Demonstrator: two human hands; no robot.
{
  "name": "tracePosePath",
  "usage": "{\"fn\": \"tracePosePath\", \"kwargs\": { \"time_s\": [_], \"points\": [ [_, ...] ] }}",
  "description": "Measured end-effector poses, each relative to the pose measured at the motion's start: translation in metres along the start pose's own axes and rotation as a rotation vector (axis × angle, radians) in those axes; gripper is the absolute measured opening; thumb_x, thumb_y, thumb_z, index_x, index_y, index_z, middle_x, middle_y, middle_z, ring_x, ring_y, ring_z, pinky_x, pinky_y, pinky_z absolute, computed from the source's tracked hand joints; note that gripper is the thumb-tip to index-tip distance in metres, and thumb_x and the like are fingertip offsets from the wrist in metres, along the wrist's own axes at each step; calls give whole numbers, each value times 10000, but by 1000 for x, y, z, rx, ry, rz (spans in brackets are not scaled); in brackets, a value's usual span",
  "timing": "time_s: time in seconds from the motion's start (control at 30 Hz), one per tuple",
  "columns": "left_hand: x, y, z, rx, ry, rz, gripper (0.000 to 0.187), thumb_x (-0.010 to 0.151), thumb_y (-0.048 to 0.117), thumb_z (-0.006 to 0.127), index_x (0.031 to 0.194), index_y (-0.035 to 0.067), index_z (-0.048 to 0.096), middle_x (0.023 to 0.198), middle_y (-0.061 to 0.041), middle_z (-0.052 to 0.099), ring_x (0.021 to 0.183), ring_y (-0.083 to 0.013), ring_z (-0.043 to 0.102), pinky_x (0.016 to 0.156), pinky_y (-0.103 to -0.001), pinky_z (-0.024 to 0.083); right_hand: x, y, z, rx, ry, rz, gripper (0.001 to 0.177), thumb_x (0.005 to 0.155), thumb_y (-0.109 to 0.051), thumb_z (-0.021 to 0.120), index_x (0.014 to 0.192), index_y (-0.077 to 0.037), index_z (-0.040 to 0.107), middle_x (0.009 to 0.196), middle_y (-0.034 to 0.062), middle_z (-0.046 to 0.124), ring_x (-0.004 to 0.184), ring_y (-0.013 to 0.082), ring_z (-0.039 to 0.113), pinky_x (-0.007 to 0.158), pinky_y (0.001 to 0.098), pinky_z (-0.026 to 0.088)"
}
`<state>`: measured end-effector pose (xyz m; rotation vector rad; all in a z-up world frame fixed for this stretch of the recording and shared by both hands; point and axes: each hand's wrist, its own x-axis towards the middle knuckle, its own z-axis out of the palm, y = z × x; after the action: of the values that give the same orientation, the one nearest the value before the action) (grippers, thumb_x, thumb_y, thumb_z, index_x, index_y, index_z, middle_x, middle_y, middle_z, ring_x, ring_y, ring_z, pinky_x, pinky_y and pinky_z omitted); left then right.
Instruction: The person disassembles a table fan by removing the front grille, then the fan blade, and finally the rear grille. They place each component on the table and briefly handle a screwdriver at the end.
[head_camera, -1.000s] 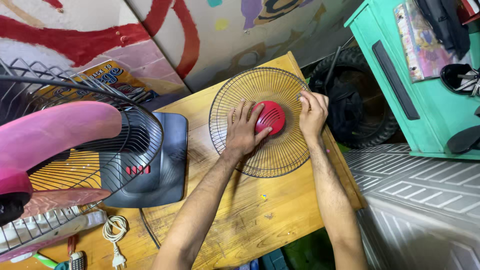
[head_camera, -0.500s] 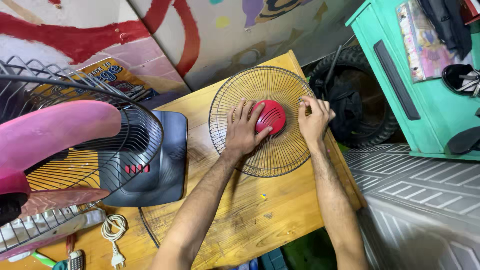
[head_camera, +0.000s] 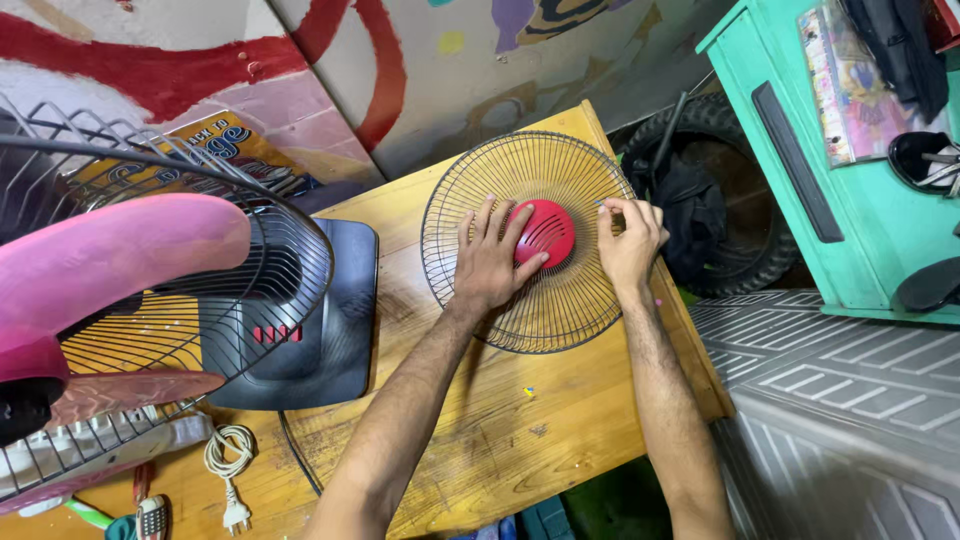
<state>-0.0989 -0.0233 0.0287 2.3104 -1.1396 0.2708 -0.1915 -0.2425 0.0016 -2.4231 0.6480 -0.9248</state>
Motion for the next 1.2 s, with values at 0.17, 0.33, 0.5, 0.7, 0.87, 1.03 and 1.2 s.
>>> {"fn": "tracePosePath", "kwargs": {
  "time_s": [0.17, 0.33, 0.5, 0.7, 0.87, 1.03, 1.2],
  "points": [
    [-2, -1, 1, -10, 8, -1, 729, 942, 601, 633, 1498, 144, 514, 1520, -158, 473, 1482, -371, 346, 1211, -582, 230, 0, 1, 0, 10, -1, 14, 117, 954, -188, 766, 1054, -140, 728, 1014, -9, 681, 1056, 242, 599, 918, 453, 405],
    [2, 0, 2, -22, -74, -37, 746, 934, 596, 641, 1508, 147, 480, 1527, -177, 441, 1490, -386, 301, 1207, -596, 190, -1, -3, -4, 1, -9, -3, 148, 939, -186, 771, 1071, -137, 725, 1075, 23, 677, 1077, 268, 597, 916, 465, 406],
    [10, 3, -4, -77, -258, -137, 769, 907, 550, 666, 1515, 149, 420, 1566, -186, 371, 1516, -403, 223, 1219, -605, 123, 1, -8, -8, 7, -25, -11, 181, 927, -194, 761, 1092, -134, 719, 1111, 39, 678, 1109, 285, 596, 928, 474, 415],
    [15, 10, -18, -139, -313, -107, 726, 873, 391, 735, 1488, 130, 450, 1566, -197, 359, 1507, -432, 221, 1222, -564, 144, 2, -19, -15, -3, -37, -34, 183, 920, -200, 765, 1090, -140, 730, 1104, 36, 682, 1104, 282, 597, 920, 480, 423],
    [8, 20, -33, -173, -254, -64, 675, 860, 347, 762, 1441, 121, 503, 1544, -203, 382, 1497, -437, 246, 1222, -575, 178, 6, -40, -26, 1, -28, -83, 185, 922, -207, 770, 1089, -135, 734, 1123, 44, 683, 1119, 290, 597, 913, 478, 429],
    [4, 30, -51, -177, -204, -7, 657, 840, 340, 777, 1400, 100, 530, 1498, -210, 422, 1469, -439, 283, 1193, -594, 215, 8, -73, -42, 9, -27, -138, 184, 917, -204, 775, 1075, -120, 734, 1126, 51, 688, 1132, 296, 601, 923, 478, 434],
    [-7, 40, -80, -167, -122, 78, 644, 812, 312, 785, 1365, 84, 546, 1436, -196, 488, 1444, -413, 362, 1181, -577, 299, 7, -114, -66, 51, 2, -226, 181, 908, -170, 789, 1070, -108, 738, 1132, 65, 701, 1118, 307, 625, 913, 464, 467]
  ]
}}
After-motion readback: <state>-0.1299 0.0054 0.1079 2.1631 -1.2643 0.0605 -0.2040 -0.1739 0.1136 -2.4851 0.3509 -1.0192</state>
